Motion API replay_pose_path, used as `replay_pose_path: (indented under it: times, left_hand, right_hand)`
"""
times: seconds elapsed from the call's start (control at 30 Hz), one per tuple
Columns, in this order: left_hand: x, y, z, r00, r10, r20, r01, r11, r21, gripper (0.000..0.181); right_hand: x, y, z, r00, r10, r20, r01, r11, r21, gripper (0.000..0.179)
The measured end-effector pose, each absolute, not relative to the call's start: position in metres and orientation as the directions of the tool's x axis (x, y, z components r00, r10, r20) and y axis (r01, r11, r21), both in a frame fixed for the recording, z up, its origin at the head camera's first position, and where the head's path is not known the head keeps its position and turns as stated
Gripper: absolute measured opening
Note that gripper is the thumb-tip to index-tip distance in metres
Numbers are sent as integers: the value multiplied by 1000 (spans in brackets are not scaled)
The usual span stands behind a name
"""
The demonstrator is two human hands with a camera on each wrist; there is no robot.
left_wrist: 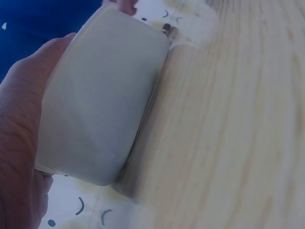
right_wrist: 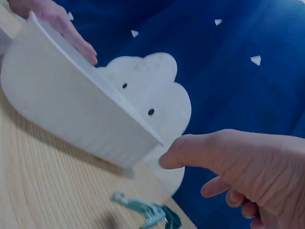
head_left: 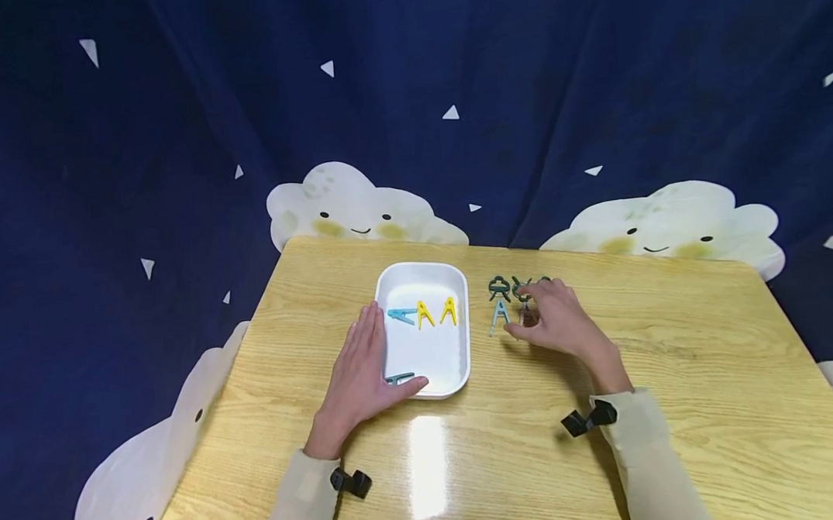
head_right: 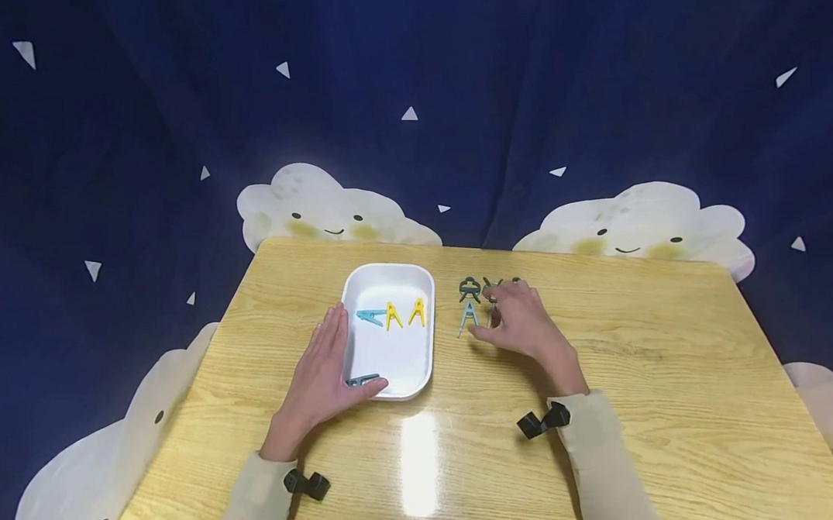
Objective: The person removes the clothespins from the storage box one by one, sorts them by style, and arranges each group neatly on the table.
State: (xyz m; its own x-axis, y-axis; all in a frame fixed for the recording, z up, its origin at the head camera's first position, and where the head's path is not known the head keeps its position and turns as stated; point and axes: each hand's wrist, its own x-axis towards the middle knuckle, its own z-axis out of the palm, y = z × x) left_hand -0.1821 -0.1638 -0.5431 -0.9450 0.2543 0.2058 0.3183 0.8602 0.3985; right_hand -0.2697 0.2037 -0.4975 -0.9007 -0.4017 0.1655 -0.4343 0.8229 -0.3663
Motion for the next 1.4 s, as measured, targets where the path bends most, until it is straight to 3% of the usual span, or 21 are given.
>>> replay_pose_path:
  times: [0.47, 0.8, 1.4]
  left_hand:
    - [-182, -163, -542, -943, 256, 213, 324, 854, 407, 138]
    - [-183, -162, -542, -946, 255, 202, 317, 857, 407, 138]
    - [-185, -164, -545, -928, 275, 250, 356, 852, 383, 137]
  right_hand:
    - [-244, 150, -480, -779, -528, 338, -626, 688, -366, 45]
    - [-234, 115, -489, -733, -626, 265, -678, 643, -357, 34]
    - [-232, 50, -506, -587, -804, 94, -793, 548, -267, 16]
